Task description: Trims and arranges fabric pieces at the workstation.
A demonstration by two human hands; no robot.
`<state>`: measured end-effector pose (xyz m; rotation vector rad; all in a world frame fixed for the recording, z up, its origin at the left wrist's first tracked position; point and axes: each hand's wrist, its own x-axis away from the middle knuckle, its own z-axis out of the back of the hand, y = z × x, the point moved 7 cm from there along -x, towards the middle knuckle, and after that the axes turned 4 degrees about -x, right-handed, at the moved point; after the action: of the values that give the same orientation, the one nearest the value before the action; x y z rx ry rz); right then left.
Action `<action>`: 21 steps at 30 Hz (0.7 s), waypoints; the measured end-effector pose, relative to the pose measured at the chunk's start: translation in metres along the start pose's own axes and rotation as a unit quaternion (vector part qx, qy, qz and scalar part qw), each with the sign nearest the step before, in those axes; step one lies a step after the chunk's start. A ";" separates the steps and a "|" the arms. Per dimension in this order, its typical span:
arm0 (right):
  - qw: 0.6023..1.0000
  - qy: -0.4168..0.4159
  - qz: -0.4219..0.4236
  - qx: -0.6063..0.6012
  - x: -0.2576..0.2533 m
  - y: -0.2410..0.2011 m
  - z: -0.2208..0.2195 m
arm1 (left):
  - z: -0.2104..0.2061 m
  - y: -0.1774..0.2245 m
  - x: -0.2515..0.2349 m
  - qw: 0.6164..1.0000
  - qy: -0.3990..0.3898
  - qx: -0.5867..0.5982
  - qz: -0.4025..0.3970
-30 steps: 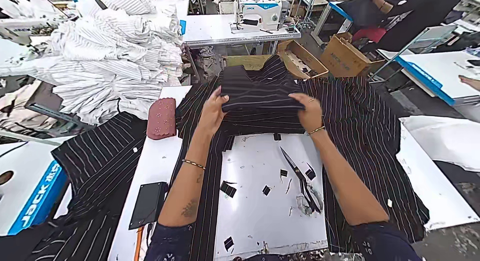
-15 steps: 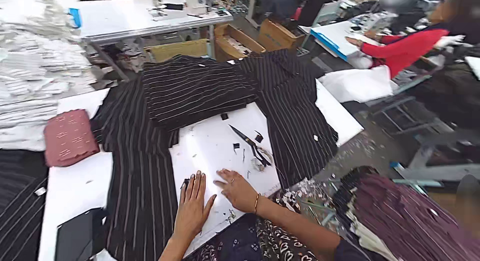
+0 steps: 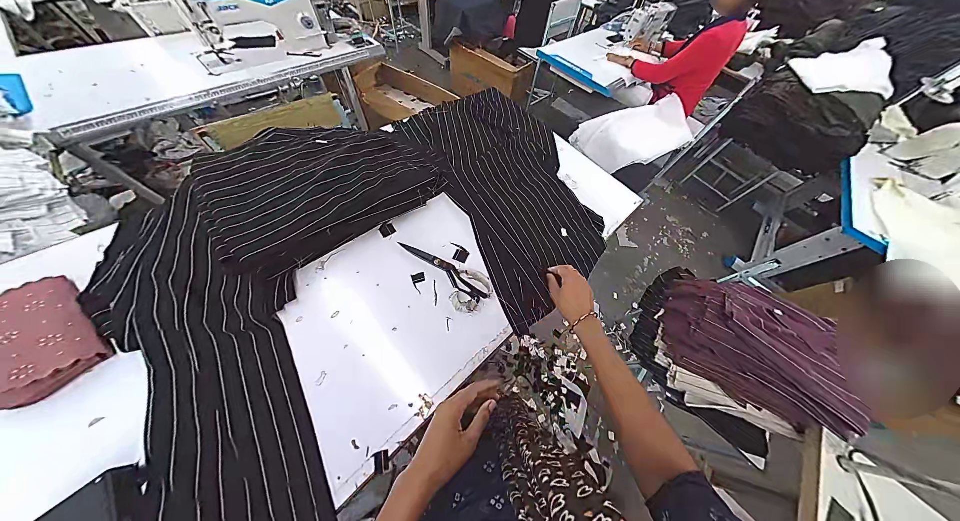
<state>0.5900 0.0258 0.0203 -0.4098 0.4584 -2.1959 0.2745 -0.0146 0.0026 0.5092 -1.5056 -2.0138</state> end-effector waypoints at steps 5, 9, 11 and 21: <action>0.987 0.110 0.015 -0.119 -0.002 -0.011 0.060 | 0.019 -0.003 0.005 0.995 0.089 0.028 0.043; 0.944 0.073 0.086 -0.310 0.041 -0.051 0.054 | 0.002 0.001 -0.023 0.985 0.069 0.137 0.079; 0.916 -0.029 0.150 -0.371 0.092 -0.082 0.028 | -0.013 0.000 -0.039 0.961 0.035 0.252 0.106; 0.802 -0.364 0.383 -0.278 0.228 -0.131 -0.009 | 0.069 -0.012 -0.018 0.853 0.293 0.361 0.238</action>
<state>0.3614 -0.0761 0.1026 -1.1089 0.6716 -0.9648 0.2440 0.0502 0.0104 0.8452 -1.7125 -0.7563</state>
